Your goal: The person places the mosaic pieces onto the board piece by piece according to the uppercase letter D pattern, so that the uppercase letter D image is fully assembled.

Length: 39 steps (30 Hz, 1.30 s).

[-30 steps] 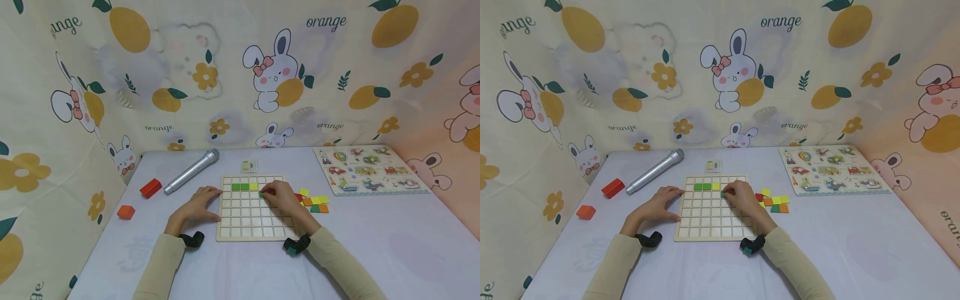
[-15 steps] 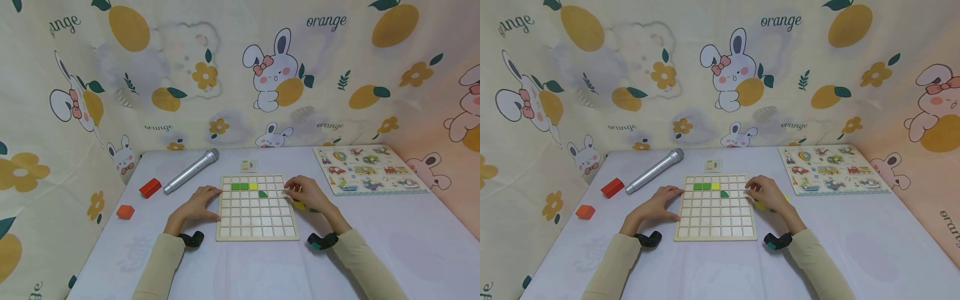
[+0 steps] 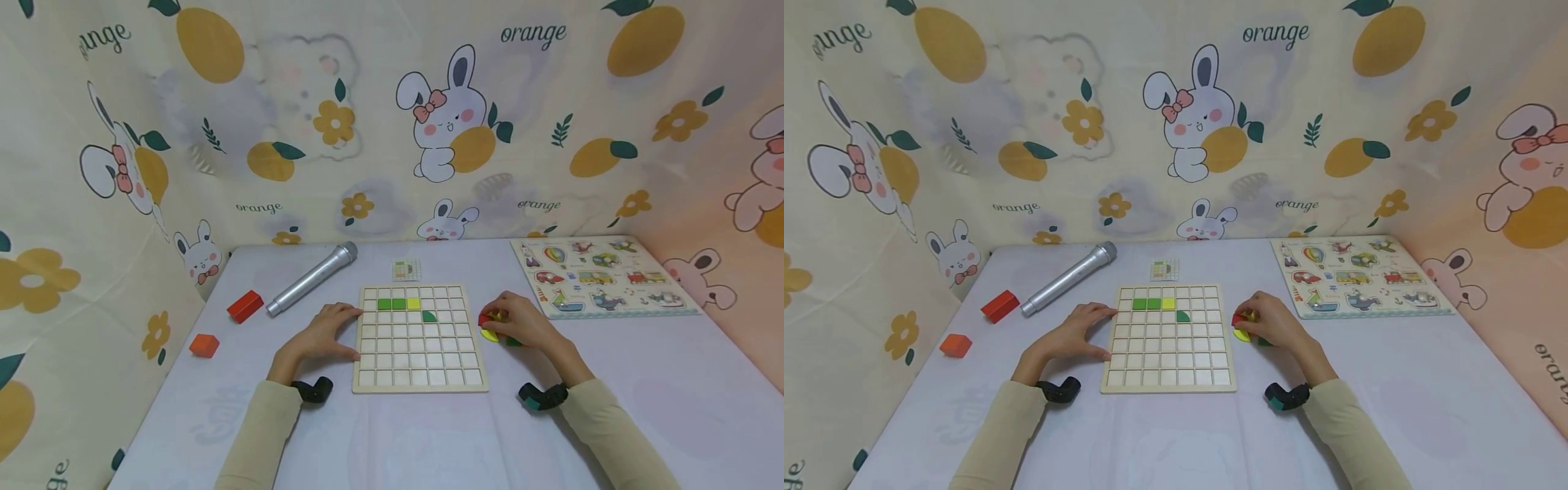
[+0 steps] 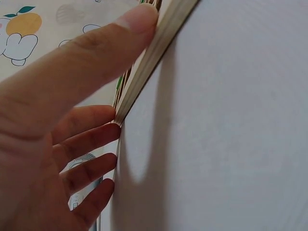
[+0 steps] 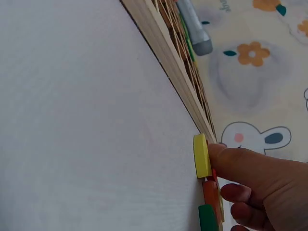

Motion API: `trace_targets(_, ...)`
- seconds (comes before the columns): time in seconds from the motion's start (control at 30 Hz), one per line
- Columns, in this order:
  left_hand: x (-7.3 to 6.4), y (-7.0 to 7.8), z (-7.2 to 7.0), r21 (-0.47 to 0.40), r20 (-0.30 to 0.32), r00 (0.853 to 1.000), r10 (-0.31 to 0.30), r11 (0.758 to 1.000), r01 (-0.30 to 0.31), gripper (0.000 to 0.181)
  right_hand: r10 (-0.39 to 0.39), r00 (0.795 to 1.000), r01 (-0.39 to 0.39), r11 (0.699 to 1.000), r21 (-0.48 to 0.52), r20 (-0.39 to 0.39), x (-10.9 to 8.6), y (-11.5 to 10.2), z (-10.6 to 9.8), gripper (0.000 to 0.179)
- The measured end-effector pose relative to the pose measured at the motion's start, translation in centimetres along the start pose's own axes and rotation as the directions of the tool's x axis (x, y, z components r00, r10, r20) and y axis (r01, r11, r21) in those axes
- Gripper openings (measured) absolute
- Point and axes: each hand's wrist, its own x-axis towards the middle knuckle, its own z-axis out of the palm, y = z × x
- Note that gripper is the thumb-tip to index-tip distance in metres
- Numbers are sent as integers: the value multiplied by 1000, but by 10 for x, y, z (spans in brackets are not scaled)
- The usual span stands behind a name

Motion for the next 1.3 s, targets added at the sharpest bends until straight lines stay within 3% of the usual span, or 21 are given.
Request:
trace_targets(0.23,0,0,-1,-12,0,1000,6,1000,-6,88,-5,1000,5,996,-84,8,4,-1,1,25)
trace_targets(0.4,0,-1,0,-5,0,1000,-1,1000,1,88,-13,1000,13,996,-87,1,6,-2,-1,26)
trace_targets(0.7,0,1,0,-2,3,1000,-25,1000,25,89,-176,981,176,984,-13,-82,12,-22,-2,21)
trace_targets(1.0,-1,2,0,-3,5,999,-35,999,35,88,-291,952,294,956,16,-96,20,-53,23,23)
trace_targets(1.3,-1,2,-1,-7,4,1000,-15,1000,15,88,-297,954,292,953,-81,-46,24,-65,44,23)
